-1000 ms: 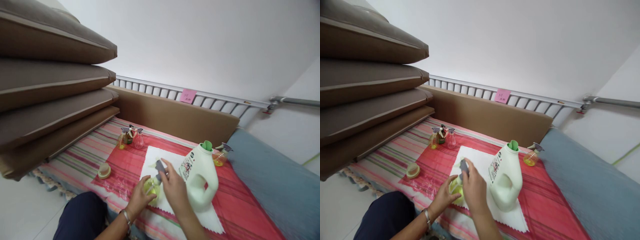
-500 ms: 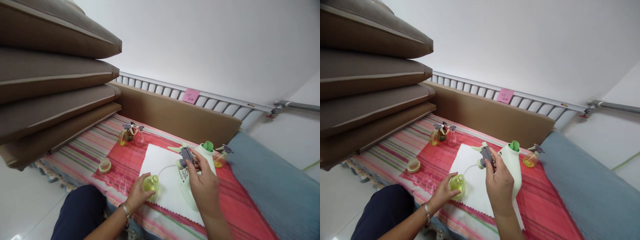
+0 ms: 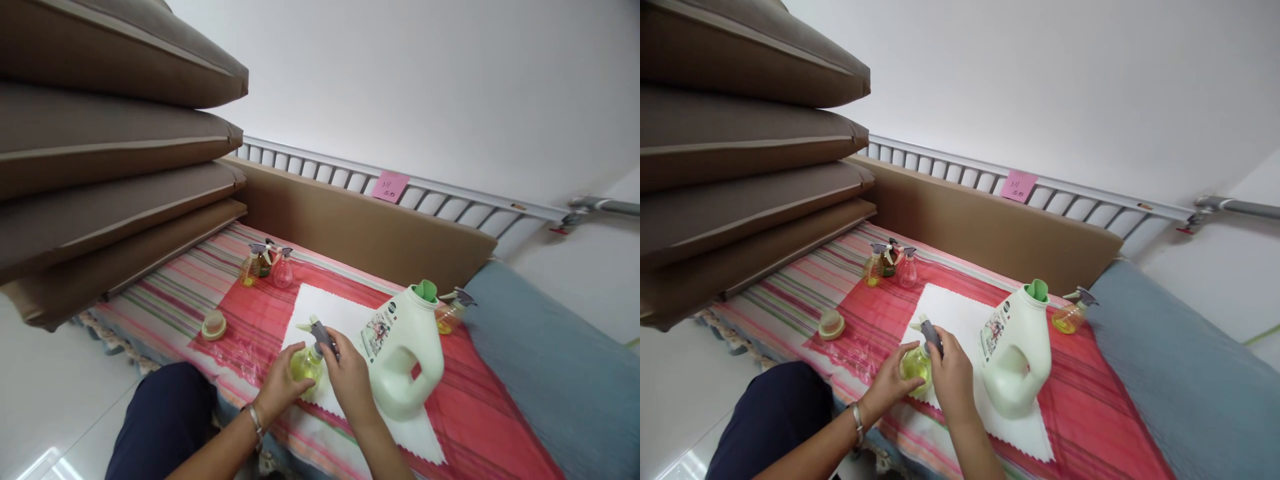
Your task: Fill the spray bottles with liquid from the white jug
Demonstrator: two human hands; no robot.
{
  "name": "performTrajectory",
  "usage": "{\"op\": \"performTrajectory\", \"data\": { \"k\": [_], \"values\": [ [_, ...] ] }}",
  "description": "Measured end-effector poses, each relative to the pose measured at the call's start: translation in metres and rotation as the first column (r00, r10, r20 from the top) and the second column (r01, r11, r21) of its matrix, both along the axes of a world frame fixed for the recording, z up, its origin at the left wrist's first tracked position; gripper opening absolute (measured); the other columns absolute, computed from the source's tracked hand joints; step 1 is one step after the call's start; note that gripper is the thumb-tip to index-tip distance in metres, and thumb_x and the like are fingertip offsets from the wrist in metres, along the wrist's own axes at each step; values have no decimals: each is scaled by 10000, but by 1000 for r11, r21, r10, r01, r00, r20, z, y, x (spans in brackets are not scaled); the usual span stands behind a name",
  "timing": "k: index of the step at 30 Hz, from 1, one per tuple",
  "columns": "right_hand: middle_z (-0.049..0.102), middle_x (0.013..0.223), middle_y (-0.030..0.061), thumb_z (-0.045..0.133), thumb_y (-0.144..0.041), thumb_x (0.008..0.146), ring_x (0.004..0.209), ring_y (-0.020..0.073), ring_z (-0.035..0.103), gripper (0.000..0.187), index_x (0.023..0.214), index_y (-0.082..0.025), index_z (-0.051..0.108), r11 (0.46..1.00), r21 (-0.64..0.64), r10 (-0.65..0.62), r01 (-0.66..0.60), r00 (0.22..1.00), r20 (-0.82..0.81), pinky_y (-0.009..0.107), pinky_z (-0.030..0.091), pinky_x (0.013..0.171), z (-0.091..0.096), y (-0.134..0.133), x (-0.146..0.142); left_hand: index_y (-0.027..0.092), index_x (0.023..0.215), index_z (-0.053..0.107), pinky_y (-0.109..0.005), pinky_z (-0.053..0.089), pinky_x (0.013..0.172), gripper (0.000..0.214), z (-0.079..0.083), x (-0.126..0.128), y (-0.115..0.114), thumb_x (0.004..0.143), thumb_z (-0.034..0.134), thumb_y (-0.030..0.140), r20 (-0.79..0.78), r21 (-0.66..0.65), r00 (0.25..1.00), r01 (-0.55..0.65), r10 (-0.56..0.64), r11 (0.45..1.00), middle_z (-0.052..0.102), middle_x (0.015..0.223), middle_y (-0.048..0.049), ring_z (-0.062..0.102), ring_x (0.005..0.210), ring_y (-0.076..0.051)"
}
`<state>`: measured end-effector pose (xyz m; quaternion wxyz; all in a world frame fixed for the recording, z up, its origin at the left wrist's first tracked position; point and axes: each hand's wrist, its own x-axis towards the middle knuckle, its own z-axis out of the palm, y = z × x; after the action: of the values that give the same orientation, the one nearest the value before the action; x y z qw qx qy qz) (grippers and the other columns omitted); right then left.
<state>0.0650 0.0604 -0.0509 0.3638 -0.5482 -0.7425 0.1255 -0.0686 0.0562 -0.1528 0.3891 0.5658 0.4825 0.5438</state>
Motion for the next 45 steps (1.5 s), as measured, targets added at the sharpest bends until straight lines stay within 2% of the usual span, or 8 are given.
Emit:
{"op": "performTrajectory", "data": {
  "k": [5, 10, 15, 19, 27, 32, 37, 45],
  "values": [
    [674, 913, 84, 418, -349, 858, 841, 228, 621, 280, 980, -172, 598, 998, -65, -8, 7, 1000, -14, 331, 468, 746, 0, 5, 4, 195, 1180, 539, -430, 335, 1060, 626, -2, 1, 0, 592, 742, 119, 3, 9, 1000, 2, -2, 1000, 587, 1214, -80, 504, 1177, -259],
    [666, 846, 24, 513, -308, 782, 794, 199, 616, 198, 935, -208, 587, 985, -158, 73, -74, 997, -13, 286, 457, 717, 0, 4, 2, 193, 1197, 520, -427, 331, 1064, 626, -4, 2, 0, 609, 720, 111, -6, 20, 1000, 6, -6, 1000, 571, 1240, -84, 491, 1189, -251],
    [634, 716, 0, 515, -337, 773, 684, 193, 590, 144, 817, -212, 571, 977, -210, 45, -45, 999, -4, 279, 427, 639, 14, 12, 5, 202, 1186, 536, -434, 338, 1058, 641, -1, 2, 0, 584, 721, 84, -1, 1, 1000, -5, 5, 1000, 586, 1222, -77, 506, 1173, -257],
    [632, 707, -2, 552, -339, 746, 685, 206, 585, 120, 771, -222, 561, 973, -230, 32, -22, 999, 39, 285, 396, 631, 21, 15, 6, 201, 1178, 545, -430, 343, 1055, 631, 2, 2, -1, 584, 732, 98, 1, -2, 1000, -6, 6, 1000, 592, 1214, -78, 510, 1169, -258],
    [655, 762, 9, 526, -333, 763, 724, 208, 598, 146, 842, -218, 569, 974, -229, 11, 2, 999, 54, 292, 417, 662, 4, 7, 5, 199, 1193, 536, -434, 343, 1052, 634, 4, 1, -2, 594, 725, 112, -12, -4, 1000, 19, -20, 1000, 582, 1225, -84, 505, 1171, -252],
    [641, 684, 2, 518, -354, 770, 635, 200, 580, 142, 766, -219, 559, 974, -225, -1, 16, 998, 69, 287, 417, 592, -1, 7, 8, 204, 1191, 541, -435, 343, 1050, 651, 3, 1, -2, 579, 740, 107, 1, -9, 1000, 17, -17, 1000, 583, 1221, -85, 507, 1167, -256],
    [633, 683, -9, 541, -310, 749, 659, 198, 589, 91, 748, -224, 569, 975, -220, 27, -3, 994, 107, 282, 413, 614, -1, 7, 8, 209, 1187, 544, -429, 346, 1047, 650, 3, 2, -2, 577, 744, 105, 6, 1, 1000, 22, -22, 1000, 582, 1226, -86, 506, 1167, -257],
    [614, 648, 20, 530, -385, 768, 622, 220, 574, 170, 705, -229, 502, 977, -192, -70, 97, 987, 145, 296, 377, 569, -9, 8, 1, 205, 1203, 530, -436, 358, 1041, 652, 0, 4, -2, 587, 722, 109, -46, -1, 999, -6, 6, 1000, 581, 1229, -90, 506, 1168, -265]
  ]
}}
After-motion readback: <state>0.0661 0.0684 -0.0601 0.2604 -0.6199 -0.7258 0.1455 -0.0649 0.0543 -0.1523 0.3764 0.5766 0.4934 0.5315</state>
